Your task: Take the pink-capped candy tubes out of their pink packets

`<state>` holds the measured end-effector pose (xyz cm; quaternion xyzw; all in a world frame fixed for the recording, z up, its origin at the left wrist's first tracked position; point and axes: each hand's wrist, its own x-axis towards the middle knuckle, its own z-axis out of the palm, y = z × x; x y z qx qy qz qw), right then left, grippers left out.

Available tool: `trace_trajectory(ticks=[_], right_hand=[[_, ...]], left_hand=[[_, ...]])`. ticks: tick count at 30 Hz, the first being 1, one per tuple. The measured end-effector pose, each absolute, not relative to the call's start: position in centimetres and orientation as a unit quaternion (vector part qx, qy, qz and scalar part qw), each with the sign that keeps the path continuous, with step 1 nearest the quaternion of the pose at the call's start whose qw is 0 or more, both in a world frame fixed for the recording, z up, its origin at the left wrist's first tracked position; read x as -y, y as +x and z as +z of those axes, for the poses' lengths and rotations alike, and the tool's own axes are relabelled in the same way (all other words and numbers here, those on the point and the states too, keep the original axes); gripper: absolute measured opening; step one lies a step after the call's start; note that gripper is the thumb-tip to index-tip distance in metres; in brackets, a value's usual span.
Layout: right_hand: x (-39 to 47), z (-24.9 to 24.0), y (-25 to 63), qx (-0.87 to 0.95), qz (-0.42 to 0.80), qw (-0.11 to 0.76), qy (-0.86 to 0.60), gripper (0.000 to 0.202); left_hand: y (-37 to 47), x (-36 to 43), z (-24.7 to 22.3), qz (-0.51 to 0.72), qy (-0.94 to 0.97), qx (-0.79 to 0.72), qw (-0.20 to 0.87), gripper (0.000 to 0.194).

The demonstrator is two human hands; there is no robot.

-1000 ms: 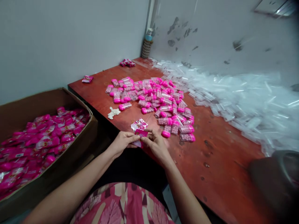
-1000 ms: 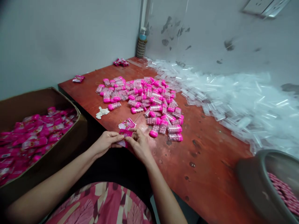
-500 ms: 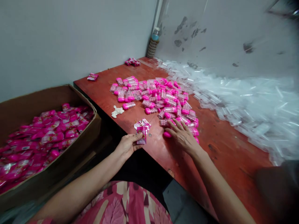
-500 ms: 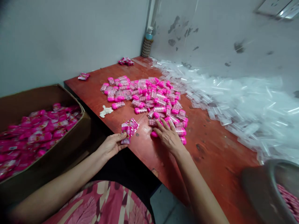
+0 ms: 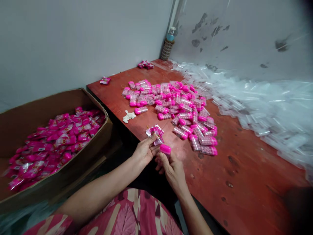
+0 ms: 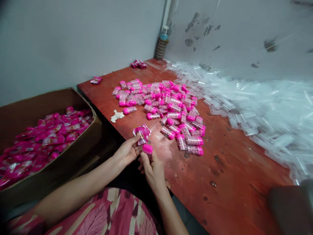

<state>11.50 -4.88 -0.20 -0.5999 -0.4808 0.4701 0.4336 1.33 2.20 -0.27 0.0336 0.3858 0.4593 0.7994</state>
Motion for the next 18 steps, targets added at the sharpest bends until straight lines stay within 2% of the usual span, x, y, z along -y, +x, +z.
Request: trace_trajectory(ticks=[4, 10, 18], right_hand=[[4.3, -0.6, 11.4, 0.441, 0.503, 0.452, -0.589, 0.027], [4.1, -0.7, 11.2, 0.395, 0.601, 0.483, -0.5, 0.027], [4.1, -1.6, 10.9, 0.465, 0.466, 0.469, -0.588, 0.027]], left_hand=[[1.8, -1.5, 0.0, 0.45, 0.086, -0.389, 0.799, 0.024], [1.3, -1.1, 0.2, 0.421, 0.196, -0.386, 0.797, 0.032], [0.8, -1.3, 0.2, 0.403, 0.265, -0.364, 0.797, 0.029]])
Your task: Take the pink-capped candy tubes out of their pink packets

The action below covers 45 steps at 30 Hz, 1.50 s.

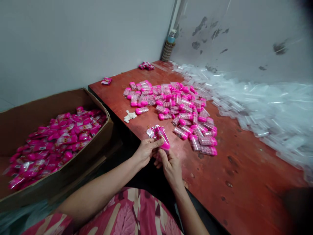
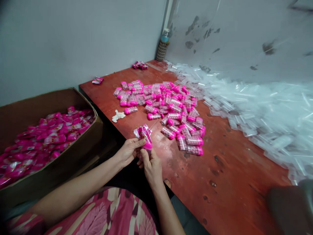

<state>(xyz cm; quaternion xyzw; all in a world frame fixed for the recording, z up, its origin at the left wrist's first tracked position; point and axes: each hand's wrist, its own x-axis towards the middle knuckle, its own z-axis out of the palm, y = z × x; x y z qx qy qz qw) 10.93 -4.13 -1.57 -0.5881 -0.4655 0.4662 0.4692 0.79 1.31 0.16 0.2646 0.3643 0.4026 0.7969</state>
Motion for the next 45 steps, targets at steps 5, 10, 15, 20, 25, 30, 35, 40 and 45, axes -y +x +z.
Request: trace_trajectory(ticks=[5, 10, 15, 20, 25, 30, 35, 40, 45], right_hand=[[4.1, -1.4, 11.2, 0.483, 0.435, 0.454, -0.61, 0.025], [3.6, -0.9, 11.5, 0.415, 0.613, 0.458, -0.493, 0.03], [3.3, -0.8, 11.6, 0.484, 0.509, 0.447, -0.554, 0.024], [3.3, -0.2, 12.1, 0.451, 0.622, 0.429, -0.475, 0.027], [3.6, -0.2, 12.1, 0.404, 0.614, 0.477, -0.482, 0.02], [4.6, -0.8, 11.7, 0.348, 0.61, 0.532, -0.474, 0.028], [4.5, -1.0, 11.4, 0.311, 0.589, 0.568, -0.484, 0.022], [4.4, -0.5, 11.0, 0.337, 0.567, 0.562, -0.499, 0.021], [4.6, -0.8, 10.7, 0.3, 0.588, 0.576, -0.482, 0.019]], left_hand=[[0.4, -1.6, 0.1, 0.372, 0.299, -0.352, 0.805, 0.027], [-0.1, -1.9, 0.1, 0.363, 0.403, -0.373, 0.753, 0.027], [0.1, -1.6, 0.2, 0.407, 0.369, -0.379, 0.745, 0.028], [-0.3, -1.5, 0.7, 0.35, 0.384, -0.323, 0.791, 0.028], [-0.7, -1.9, 0.7, 0.356, 0.367, -0.339, 0.79, 0.024], [-0.3, -1.8, 0.2, 0.416, 0.267, -0.375, 0.784, 0.021], [-0.3, -1.4, 0.3, 0.414, 0.235, -0.374, 0.796, 0.019], [-0.7, -1.2, 1.0, 0.44, 0.224, -0.349, 0.797, 0.019], [-0.8, -1.0, 1.0, 0.441, 0.235, -0.356, 0.789, 0.021]])
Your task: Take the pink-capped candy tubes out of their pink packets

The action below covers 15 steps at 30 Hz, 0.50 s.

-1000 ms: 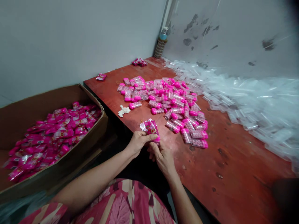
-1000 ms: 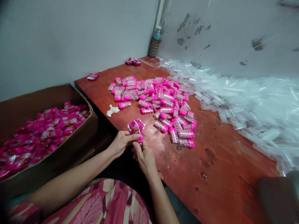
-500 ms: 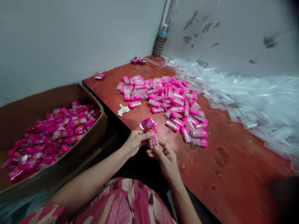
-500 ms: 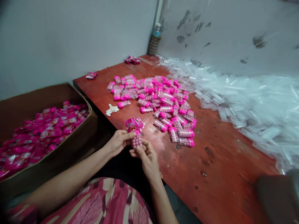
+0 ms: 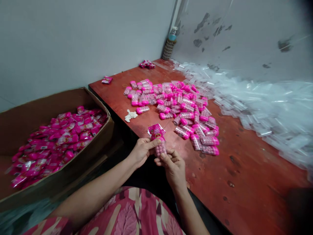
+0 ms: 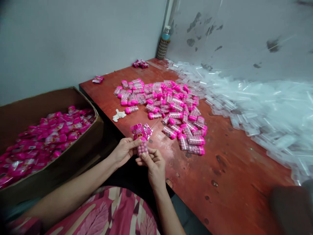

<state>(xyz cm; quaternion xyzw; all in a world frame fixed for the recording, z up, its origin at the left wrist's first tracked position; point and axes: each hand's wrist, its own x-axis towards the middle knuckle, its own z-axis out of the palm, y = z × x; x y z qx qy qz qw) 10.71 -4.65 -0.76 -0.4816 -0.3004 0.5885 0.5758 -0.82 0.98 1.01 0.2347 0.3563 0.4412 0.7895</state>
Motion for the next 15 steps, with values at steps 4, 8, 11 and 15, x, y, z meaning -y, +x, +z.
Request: trace_trajectory(ticks=[4, 8, 11, 15], right_hand=[[4.2, -1.2, 10.7, 0.266, 0.589, 0.598, -0.473, 0.018], [3.3, -0.8, 10.7, 0.335, 0.543, 0.579, -0.507, 0.018], [2.6, -0.2, 10.8, 0.377, 0.552, 0.55, -0.502, 0.021], [2.2, 0.2, 11.4, 0.389, 0.528, 0.546, -0.521, 0.018]], left_hand=[[-0.8, -0.4, 0.6, 0.382, 0.285, -0.371, 0.797, 0.025], [-1.2, 0.2, 0.9, 0.375, 0.27, -0.327, 0.824, 0.022], [-3.2, -0.2, 2.0, 0.47, 0.253, -0.323, 0.781, 0.017], [-7.3, -2.4, 2.9, 0.683, 0.264, -0.346, 0.586, 0.038]])
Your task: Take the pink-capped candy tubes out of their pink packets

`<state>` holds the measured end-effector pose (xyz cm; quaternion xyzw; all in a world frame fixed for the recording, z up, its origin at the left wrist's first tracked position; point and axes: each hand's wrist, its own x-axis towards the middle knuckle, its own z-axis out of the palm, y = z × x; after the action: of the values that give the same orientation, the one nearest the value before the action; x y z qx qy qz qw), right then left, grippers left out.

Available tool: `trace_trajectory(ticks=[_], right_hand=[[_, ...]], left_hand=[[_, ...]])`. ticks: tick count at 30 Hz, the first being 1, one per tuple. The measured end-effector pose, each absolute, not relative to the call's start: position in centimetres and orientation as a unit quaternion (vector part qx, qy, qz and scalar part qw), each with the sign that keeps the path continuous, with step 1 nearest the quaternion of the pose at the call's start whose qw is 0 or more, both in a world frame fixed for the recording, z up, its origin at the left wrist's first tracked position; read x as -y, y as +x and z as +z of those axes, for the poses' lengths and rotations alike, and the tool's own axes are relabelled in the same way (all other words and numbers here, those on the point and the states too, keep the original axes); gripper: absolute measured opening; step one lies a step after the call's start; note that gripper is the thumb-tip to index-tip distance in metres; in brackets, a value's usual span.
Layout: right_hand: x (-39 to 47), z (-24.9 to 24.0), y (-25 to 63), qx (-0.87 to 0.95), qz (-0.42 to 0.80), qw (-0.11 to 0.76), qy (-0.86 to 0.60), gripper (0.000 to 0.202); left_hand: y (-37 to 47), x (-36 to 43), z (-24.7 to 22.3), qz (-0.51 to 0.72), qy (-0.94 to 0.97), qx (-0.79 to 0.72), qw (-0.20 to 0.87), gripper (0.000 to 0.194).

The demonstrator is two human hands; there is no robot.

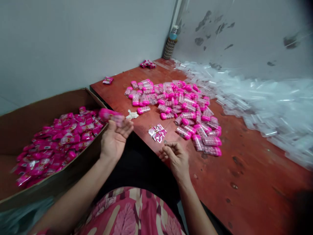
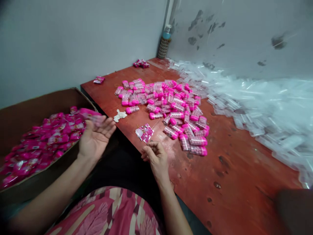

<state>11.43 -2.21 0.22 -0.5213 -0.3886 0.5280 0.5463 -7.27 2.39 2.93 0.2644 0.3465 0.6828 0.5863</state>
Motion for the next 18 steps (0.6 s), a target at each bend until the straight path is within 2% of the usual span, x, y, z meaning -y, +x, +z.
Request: trace_trajectory(ticks=[3, 5, 7, 10, 13, 18], right_hand=[[2.1, 0.1, 11.9, 0.389, 0.509, 0.546, -0.54, 0.017], [2.1, -0.1, 12.1, 0.393, 0.505, 0.54, -0.547, 0.017], [2.2, -0.1, 12.1, 0.401, 0.501, 0.53, -0.554, 0.018], [2.2, -0.1, 12.4, 0.411, 0.49, 0.52, -0.566, 0.019], [2.0, -0.1, 12.7, 0.416, 0.484, 0.514, -0.573, 0.02], [0.6, -0.6, 12.3, 0.422, 0.44, 0.531, -0.589, 0.02]], left_hand=[[-8.0, -4.3, 1.7, 0.654, 0.414, -0.436, 0.459, 0.044], [-6.8, -5.4, 0.1, 0.527, 0.592, -0.488, 0.366, 0.042], [-5.0, -6.2, -1.5, 0.406, 0.731, -0.48, 0.265, 0.04], [-2.8, -6.9, -3.3, 0.303, 0.811, -0.467, 0.182, 0.033], [-2.2, -7.0, -3.8, 0.333, 0.796, -0.467, 0.194, 0.024], [-2.0, -6.0, -3.0, 0.455, 0.696, -0.458, 0.314, 0.018]])
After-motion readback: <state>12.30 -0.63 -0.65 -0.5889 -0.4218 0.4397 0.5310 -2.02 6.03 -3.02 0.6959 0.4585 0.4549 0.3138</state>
